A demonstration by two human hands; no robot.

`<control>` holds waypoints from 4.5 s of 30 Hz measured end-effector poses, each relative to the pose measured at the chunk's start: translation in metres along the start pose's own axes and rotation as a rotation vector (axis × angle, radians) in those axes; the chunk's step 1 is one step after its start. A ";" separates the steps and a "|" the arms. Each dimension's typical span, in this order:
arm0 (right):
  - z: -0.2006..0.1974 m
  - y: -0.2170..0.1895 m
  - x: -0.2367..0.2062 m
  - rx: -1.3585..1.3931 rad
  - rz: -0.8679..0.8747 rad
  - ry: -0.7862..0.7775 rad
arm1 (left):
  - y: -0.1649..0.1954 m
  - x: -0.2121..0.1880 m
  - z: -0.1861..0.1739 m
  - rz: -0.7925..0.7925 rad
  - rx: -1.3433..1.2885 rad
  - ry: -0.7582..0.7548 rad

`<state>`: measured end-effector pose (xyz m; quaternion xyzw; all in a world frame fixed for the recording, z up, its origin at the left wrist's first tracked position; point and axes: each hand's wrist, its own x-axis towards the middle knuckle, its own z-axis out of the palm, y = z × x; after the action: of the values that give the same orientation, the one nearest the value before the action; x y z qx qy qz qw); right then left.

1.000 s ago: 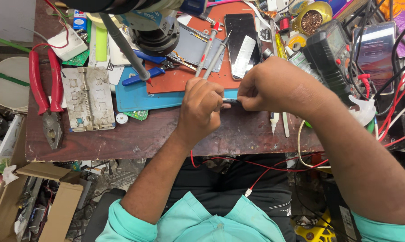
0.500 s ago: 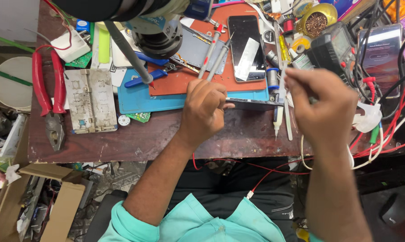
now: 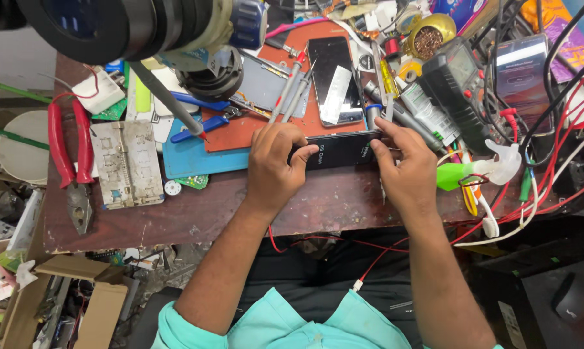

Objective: The person handles a disassembled smartphone, connects a charging cable, and tests the device by powering it on and interacting with the touchscreen. They also handle a second smartphone and compare the two devices while the first phone boots up.

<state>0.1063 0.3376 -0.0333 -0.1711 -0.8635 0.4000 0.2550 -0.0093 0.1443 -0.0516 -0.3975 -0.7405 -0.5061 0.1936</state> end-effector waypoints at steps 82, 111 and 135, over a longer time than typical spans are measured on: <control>0.035 -0.002 -0.033 1.259 0.396 -0.247 | 0.021 -0.003 -0.024 -0.176 -0.661 -0.084; 0.039 0.016 -0.049 1.283 0.285 -0.428 | 0.037 0.013 -0.031 0.054 0.034 0.009; 0.043 0.021 -0.041 1.243 0.339 -0.448 | 0.009 0.003 -0.009 0.088 0.273 -0.191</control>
<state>0.1170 0.3039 -0.0855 -0.0387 -0.4665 0.8820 0.0550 -0.0054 0.1387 -0.0403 -0.4456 -0.7994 -0.3518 0.1964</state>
